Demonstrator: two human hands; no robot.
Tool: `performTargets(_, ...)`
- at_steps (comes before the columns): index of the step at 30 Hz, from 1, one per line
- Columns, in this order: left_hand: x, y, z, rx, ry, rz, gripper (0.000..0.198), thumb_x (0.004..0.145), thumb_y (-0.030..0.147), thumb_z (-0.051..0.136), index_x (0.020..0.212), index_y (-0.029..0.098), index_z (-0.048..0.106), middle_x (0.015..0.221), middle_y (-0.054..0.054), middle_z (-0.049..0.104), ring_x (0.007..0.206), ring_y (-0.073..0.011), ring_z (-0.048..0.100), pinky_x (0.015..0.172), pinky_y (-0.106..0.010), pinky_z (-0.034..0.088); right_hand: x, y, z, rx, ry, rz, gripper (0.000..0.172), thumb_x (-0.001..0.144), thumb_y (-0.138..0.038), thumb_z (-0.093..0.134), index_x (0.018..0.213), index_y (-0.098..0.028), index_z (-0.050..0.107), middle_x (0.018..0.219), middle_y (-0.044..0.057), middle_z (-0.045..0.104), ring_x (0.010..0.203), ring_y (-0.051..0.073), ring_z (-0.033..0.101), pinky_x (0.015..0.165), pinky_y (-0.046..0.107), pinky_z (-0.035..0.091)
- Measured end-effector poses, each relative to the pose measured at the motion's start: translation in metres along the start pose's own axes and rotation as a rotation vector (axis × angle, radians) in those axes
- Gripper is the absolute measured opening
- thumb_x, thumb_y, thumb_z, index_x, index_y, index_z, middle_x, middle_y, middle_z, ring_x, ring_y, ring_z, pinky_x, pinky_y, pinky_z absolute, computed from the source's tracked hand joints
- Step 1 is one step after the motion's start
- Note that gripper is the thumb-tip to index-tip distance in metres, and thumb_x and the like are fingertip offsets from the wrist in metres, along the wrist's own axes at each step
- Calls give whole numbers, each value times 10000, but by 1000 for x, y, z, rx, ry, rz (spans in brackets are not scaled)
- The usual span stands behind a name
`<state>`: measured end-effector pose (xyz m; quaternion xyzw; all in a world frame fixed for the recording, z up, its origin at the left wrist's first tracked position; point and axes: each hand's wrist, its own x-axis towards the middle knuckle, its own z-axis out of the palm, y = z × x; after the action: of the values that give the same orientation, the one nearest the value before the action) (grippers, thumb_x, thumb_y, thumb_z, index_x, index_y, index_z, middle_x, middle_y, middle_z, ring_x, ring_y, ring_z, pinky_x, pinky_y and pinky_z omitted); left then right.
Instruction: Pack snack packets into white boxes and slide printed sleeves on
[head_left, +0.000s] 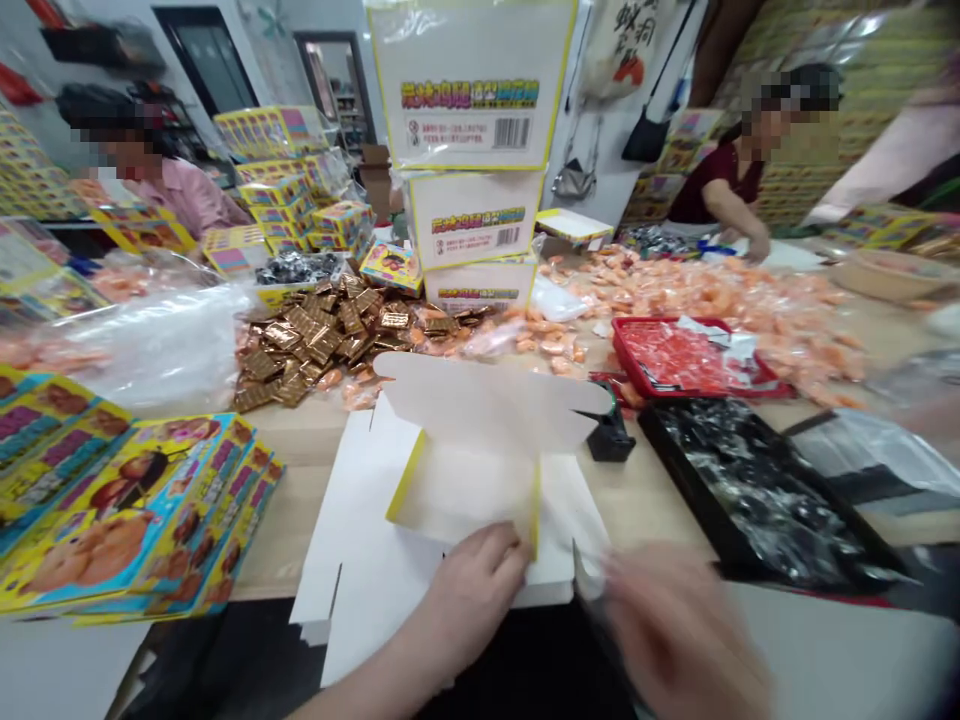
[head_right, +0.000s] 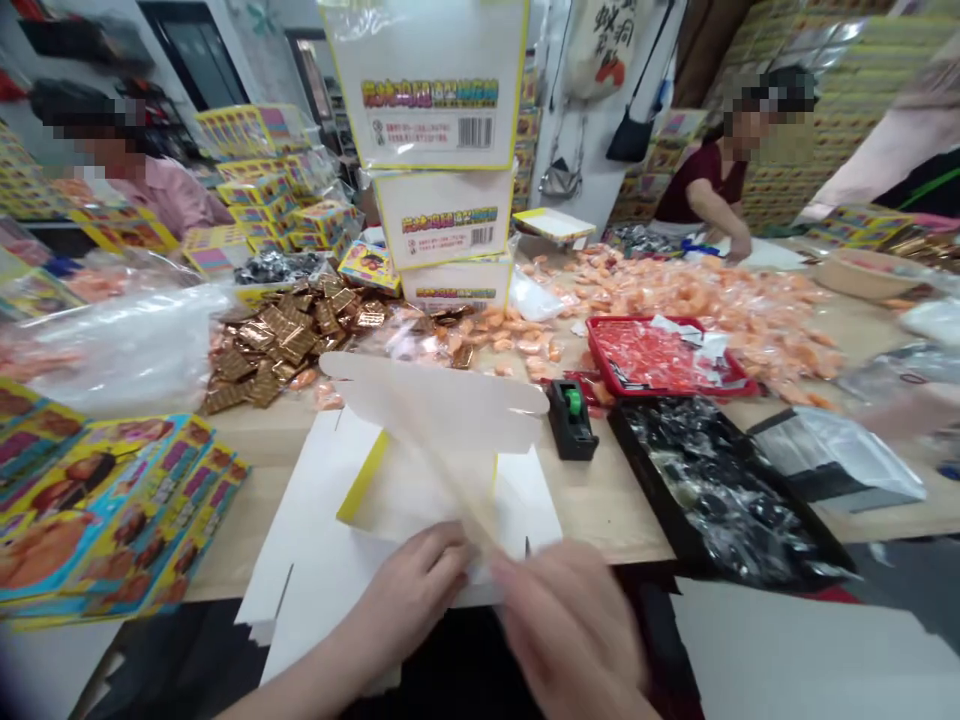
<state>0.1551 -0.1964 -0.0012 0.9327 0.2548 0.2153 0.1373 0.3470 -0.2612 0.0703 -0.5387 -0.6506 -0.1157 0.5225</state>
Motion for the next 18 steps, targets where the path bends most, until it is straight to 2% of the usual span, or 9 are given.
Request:
performTargets(2,-10,-1,-3,-18,151,3,192,919,137,485,1100,177,534,1099,-96,615,1095,-229,572,926,-364,505,-9,-3,35,-84,-221,-151,262,850,-101,594,1078,-200,676,781,47,694,750,193,618,715,333,513)
performTargets(4,-23,-7,-9,8,226,-64,158,909,163,512,1065,178,533,1079,-106,607,1079,-245,575,906,-390,514,-13,7,76,-207,-544,-109,170,856,-97,586,945,-165,714,679,48,674,752,199,620,777,352,503)
performTargets(6,-34,-15,-14,64,227,-134,214,904,197,534,1115,168,519,1119,-130,596,1070,-257,581,887,-406,528,-15,16,103,-305,-853,-20,149,871,-144,589,825,-166,729,616,51,658,783,207,632,920,406,459)
performTargets(8,-37,-23,-18,114,179,-154,336,904,224,544,1227,157,481,1202,-152,579,1106,-267,576,909,-423,528,-17,19,108,-310,-965,17,158,883,-217,605,808,-170,736,754,84,708,918,225,634,1048,453,362)
performTargets(10,-34,-29,-18,154,129,-128,388,907,257,552,1273,159,466,1234,-150,586,1117,-275,583,917,-441,528,-18,25,92,-219,-856,-5,182,900,-297,593,870,-193,740,1030,102,711,1079,238,591,1073,431,340)
performTargets(12,-28,-33,-16,190,95,-84,346,919,294,539,1239,167,505,1198,-134,627,1076,-282,615,888,-455,542,-12,43,62,-190,-637,19,246,944,-320,508,950,-212,729,1160,88,672,1122,219,568,1021,369,396)
performTargets(15,-19,-40,-8,214,58,-16,236,954,325,474,1107,185,585,1028,-93,706,911,-262,683,769,-425,580,13,107,-3,-590,-384,345,364,993,-278,347,1046,-178,693,1088,98,687,1045,196,589,951,314,421)
performTargets(16,-17,-43,-6,221,55,10,234,964,332,448,1069,192,603,973,-79,720,859,-254,696,732,-412,586,22,135,-28,-809,-359,521,370,995,-280,333,1087,-167,673,1130,102,672,1077,197,575,959,305,405)
performTargets(18,-15,-49,-1,238,66,70,267,978,352,411,1028,201,625,904,-57,735,791,-239,709,679,-384,593,38,191,-79,-987,-320,708,392,988,-218,303,1116,-86,649,1154,172,650,1103,239,565,946,339,395)
